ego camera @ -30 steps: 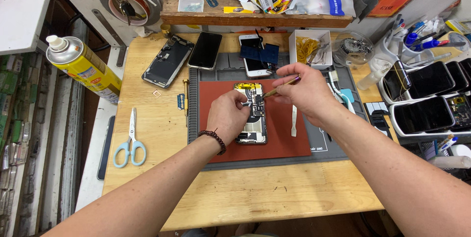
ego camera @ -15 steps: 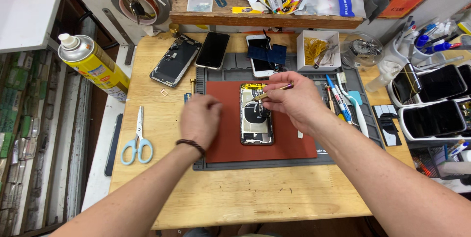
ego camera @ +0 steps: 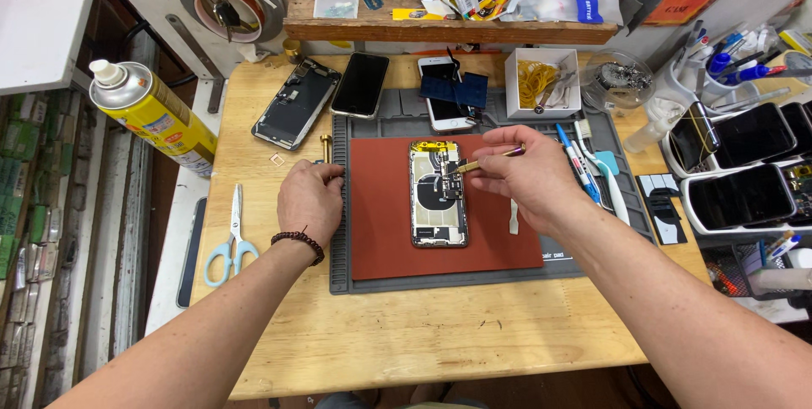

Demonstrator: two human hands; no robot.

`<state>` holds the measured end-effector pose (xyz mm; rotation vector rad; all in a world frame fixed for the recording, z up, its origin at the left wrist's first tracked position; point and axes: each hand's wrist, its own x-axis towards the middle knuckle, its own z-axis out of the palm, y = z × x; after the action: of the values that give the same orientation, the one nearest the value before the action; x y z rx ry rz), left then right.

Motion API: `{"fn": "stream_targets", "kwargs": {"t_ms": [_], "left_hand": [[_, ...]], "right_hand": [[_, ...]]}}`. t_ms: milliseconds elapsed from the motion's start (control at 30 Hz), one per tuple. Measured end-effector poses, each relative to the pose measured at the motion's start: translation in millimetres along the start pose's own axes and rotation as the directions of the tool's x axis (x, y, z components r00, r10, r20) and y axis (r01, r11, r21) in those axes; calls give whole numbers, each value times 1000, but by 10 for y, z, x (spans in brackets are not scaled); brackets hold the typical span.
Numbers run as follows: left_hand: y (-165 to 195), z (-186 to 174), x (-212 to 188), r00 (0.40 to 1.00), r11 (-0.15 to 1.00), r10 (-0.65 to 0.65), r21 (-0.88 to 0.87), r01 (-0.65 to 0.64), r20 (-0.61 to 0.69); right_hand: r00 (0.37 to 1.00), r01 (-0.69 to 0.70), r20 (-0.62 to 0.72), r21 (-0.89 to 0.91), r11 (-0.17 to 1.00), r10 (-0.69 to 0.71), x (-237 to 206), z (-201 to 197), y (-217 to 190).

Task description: The person removes the battery from a disassembled smartphone using a metal spudger, then uses a screwdriver to loosen screws on the motherboard area. The person continues to pry and adjust internal components with the spudger while the phone remains open on the workbench.

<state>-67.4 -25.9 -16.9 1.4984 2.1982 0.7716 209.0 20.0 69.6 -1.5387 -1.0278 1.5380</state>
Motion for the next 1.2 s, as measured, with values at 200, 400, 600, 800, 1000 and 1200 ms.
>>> {"fn": "stream_targets", "kwargs": {"t_ms": [200, 400, 600, 800, 1000, 1200], "left_hand": [[36, -52, -16, 998, 999, -39, -5, 39, 43], [65, -114, -26, 999, 998, 48, -47, -48, -13], [162, -142, -170, 995, 955, -79, -291, 60, -53], [455, 184, -247, 995, 963, 47, -268, -21, 92], [627, 315, -200, 979, 980, 19, -199, 22, 202], [728, 255, -205, 954, 971, -43, -212, 110, 296]], "right_hand": [[1000, 20, -6, 1, 1000, -20, 8, -56, 8], [993, 100, -64, 4, 995, -100, 18, -98, 25], [954, 222, -125, -311, 924, -271, -43, -205, 93], [905, 307, -36, -633, 711, -423, -65, -232, 164], [899, 332, 13, -671, 663, -437, -126, -152, 169], [926, 277, 18, -712, 646, -377, -204, -78, 120]]}}
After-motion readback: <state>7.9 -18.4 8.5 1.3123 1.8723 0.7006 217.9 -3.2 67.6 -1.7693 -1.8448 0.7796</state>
